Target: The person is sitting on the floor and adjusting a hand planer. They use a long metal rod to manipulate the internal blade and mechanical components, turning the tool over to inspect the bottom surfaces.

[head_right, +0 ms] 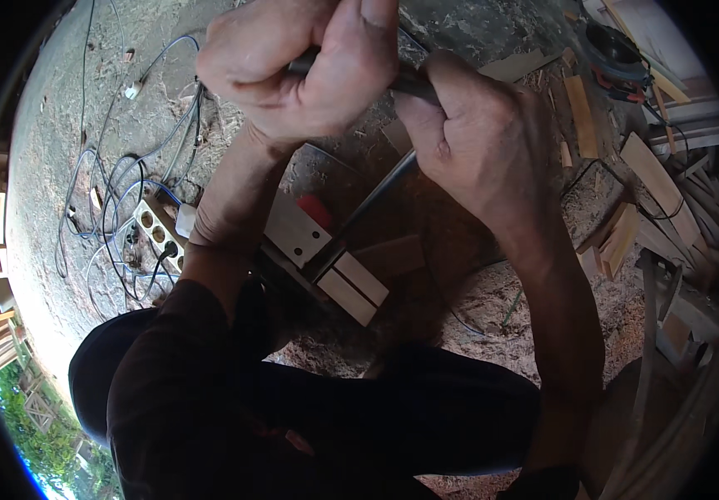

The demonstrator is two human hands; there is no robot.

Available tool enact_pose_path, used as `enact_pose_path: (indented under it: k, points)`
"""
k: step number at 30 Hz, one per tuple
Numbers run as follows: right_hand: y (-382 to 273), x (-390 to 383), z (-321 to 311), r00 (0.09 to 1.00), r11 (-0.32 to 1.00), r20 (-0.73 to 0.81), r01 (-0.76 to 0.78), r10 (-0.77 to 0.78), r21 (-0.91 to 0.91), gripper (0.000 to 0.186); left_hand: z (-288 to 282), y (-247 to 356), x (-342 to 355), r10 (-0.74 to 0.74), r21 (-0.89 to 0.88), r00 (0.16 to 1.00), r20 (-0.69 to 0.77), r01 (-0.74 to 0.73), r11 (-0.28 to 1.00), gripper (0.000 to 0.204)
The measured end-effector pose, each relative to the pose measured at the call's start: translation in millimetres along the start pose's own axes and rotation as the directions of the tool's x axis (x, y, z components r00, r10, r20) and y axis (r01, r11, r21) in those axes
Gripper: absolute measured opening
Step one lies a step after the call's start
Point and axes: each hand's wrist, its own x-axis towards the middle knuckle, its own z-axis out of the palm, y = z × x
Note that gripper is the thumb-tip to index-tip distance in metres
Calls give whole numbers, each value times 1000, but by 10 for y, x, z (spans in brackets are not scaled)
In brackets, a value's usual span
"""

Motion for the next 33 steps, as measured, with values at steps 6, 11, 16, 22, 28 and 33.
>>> enact_pose_path:
  k: [6, 11, 16, 22, 28, 33]
  points:
    - [173, 23, 6, 979, 985, 188, -109, 83, 131, 32, -57, 42, -70, -457, -16, 874, 167, 466, 885, 20]
    - [188, -60, -203, 948, 951, 313, -149, 60, 269, 48, -514, -245, -487, -527, 326, 605, 596, 418, 848, 39]
    - [204, -214, -300, 974, 946, 228, -90, 18, 310, 58, -964, 217, -559, -479, 610, -512, 713, 115, 784, 90]
    - [155, -354, -306, 991, 953, 132, -32, -9, 302, 51, -1458, 866, -614, -417, 635, -665, 620, 111, 765, 100]
    - [218, -650, -398, 973, 939, -97, 228, -210, 256, 43, -1281, 1303, -722, -644, 700, -402, 651, -11, 714, 88]
    - [108, -585, -758, 926, 940, -200, 336, -319, 58, 36, -1334, 1328, -751, -664, 716, -378, 645, -4, 698, 91]
